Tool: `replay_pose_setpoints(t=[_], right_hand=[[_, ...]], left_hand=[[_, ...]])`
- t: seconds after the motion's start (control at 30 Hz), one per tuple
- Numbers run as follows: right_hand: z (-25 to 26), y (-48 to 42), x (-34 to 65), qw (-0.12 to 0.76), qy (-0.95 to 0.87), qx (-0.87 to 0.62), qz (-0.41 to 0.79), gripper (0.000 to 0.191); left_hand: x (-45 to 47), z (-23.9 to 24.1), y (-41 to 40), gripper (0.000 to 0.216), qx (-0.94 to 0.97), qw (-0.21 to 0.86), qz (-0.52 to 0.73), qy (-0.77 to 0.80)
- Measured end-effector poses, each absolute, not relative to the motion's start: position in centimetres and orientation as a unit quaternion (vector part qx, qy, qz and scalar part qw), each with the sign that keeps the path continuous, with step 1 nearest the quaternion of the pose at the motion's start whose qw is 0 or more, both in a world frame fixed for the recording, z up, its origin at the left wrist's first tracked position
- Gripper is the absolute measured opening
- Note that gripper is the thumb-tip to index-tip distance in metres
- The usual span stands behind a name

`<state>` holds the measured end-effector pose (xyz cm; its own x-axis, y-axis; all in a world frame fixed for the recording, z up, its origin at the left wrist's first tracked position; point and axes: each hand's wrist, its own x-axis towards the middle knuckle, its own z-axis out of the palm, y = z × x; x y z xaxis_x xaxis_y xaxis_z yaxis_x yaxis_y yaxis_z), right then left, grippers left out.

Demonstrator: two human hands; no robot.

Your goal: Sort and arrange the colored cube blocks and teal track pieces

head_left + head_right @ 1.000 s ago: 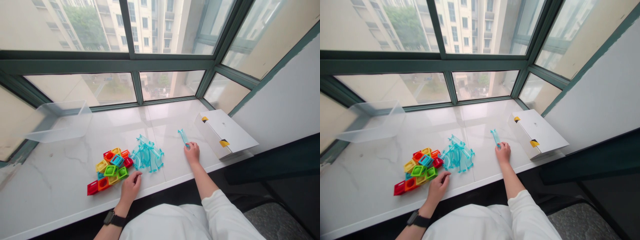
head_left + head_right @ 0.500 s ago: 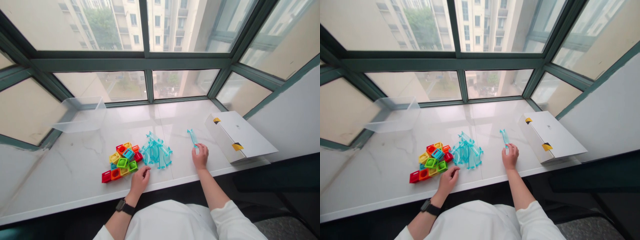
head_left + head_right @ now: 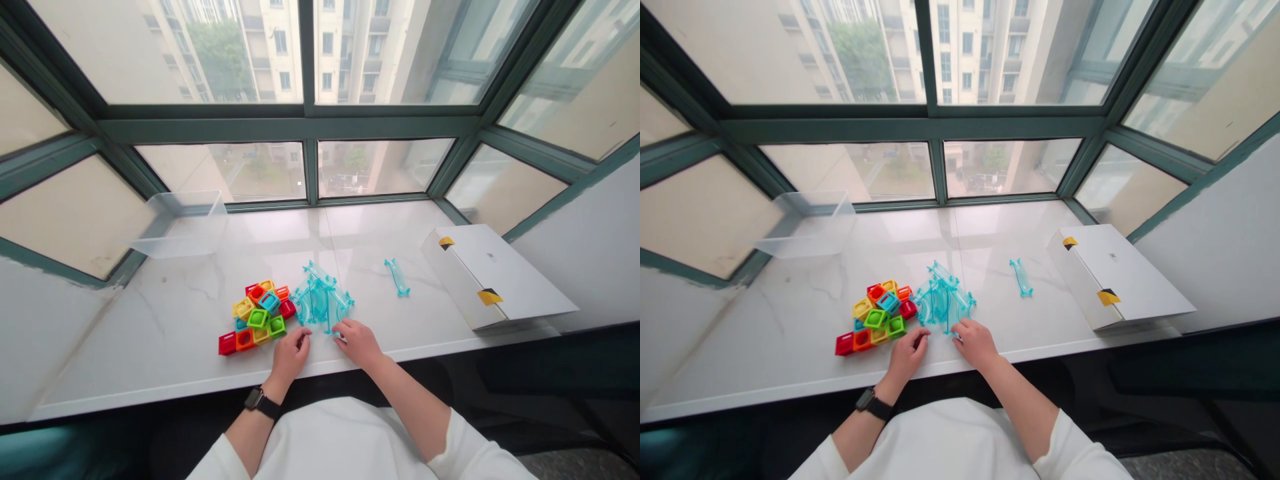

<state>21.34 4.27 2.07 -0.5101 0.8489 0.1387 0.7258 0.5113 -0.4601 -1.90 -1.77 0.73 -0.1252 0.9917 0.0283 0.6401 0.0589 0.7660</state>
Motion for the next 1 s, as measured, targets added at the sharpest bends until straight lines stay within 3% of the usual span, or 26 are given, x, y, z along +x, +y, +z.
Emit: replay_pose_setpoints(t=[0.47,0.73,1.0], right_hand=[[-0.4,2.5,22.1,0.261,-0.838,-0.443,0.181,0.02],[-0.1,2.3,22.4,0.312,-0.816,-0.429,0.229,0.022],[0.6,2.3,22.5,0.344,-0.786,-0.441,0.264,0.025]], left_hand=[[-1.3,1.4,-1.8,0.026,0.621,0.263,0.295,0.677],[2.6,2.1,-0.2,0.04,0.647,0.253,0.206,0.689],[3.6,2.8,0.3,0.027,0.642,0.253,0.194,0.698]])
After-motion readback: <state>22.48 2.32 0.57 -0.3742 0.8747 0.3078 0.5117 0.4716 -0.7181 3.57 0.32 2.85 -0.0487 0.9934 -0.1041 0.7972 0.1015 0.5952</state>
